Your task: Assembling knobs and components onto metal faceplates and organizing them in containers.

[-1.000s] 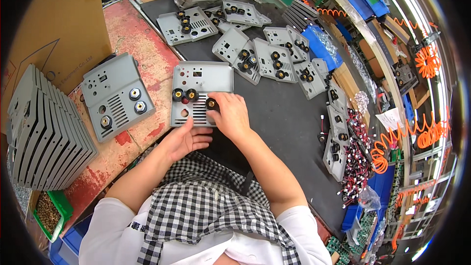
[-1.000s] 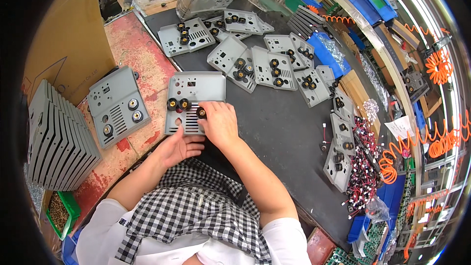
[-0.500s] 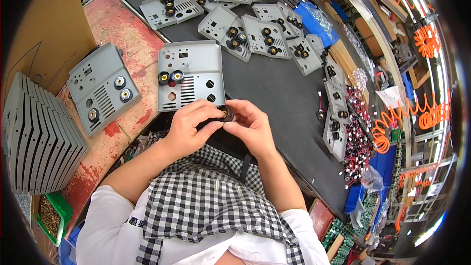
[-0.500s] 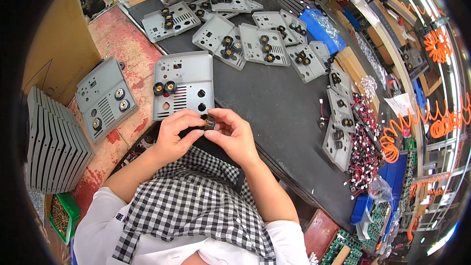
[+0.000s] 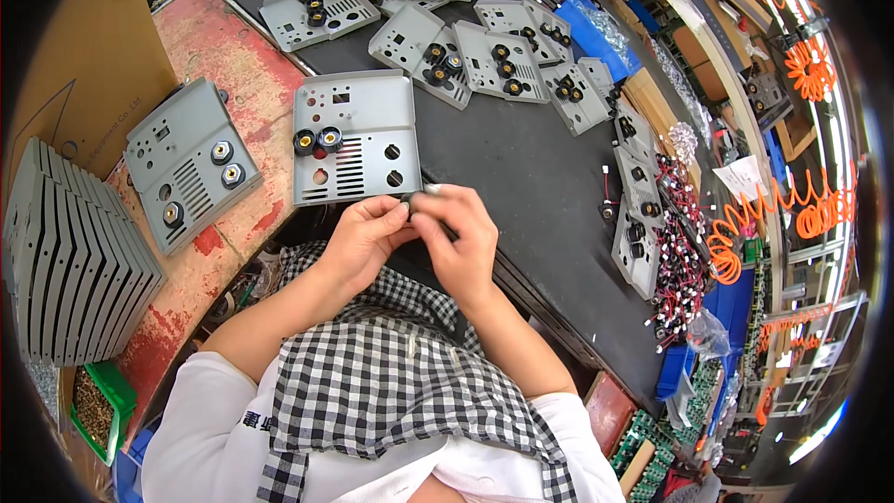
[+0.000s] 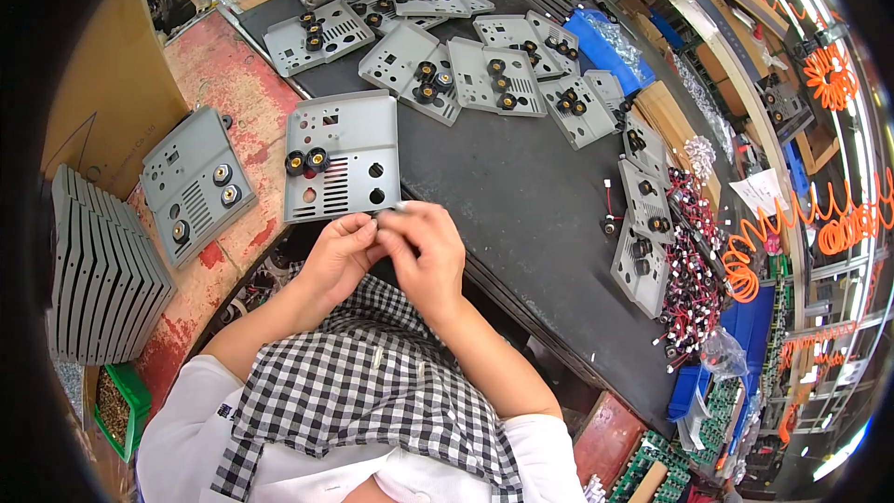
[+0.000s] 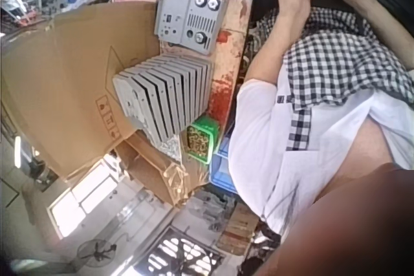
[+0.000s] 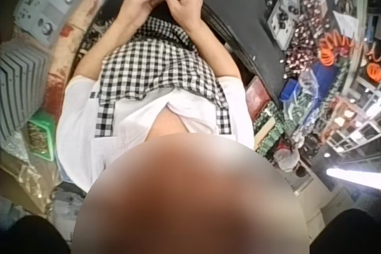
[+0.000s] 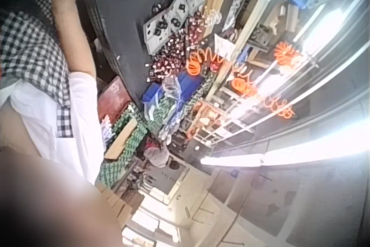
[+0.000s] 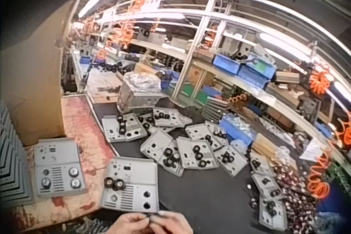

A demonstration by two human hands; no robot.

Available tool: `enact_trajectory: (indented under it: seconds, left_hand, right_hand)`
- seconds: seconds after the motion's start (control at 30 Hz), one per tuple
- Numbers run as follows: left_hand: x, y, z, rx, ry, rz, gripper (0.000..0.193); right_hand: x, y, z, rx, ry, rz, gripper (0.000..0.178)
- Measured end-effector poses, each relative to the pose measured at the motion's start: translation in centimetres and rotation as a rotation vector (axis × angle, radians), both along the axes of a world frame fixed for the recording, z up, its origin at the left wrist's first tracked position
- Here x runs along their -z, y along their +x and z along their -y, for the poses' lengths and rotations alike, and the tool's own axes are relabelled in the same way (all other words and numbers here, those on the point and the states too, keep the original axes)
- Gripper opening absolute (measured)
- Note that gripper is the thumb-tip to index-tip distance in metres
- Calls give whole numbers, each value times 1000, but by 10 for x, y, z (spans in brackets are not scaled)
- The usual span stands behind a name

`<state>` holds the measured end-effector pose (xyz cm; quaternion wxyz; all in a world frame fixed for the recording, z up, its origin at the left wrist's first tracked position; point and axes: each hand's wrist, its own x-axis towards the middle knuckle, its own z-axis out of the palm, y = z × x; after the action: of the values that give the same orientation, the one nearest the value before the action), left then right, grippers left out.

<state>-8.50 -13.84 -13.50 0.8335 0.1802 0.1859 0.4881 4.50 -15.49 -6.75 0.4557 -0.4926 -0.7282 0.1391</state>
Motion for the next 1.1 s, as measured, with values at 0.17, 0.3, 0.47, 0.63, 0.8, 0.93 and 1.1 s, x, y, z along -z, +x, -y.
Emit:
enact_trajectory:
  seconds: [0.17,0.3,0.47,0.63,0.8,0.93,1.1]
  left_hand:
    - [4,-6,3,121,-122,162,11]
    - [9,-8,0,119,-71,244,11]
    - [18,-4,2,126,-86,181,9]
    - [29,-13,8,141,-134,161,11]
    - [75,-16,1,99,-328,137,19]
    - [75,-3,-30,106,-281,139,24]
    - [74,1,-43,158,-277,288,27]
  right_hand:
    - [-26,-8,-2,-303,27,202,36]
    - [-2,45,-18,-42,-550,-94,47]
    - [-21,19,-13,-218,-367,102,44]
    - [-8,10,-11,-171,-256,338,29]
    - [-14,6,-29,-125,-307,274,29]
    - [-6,12,-58,-92,-483,80,31]
    - [1,14,-73,-126,-720,-72,32]
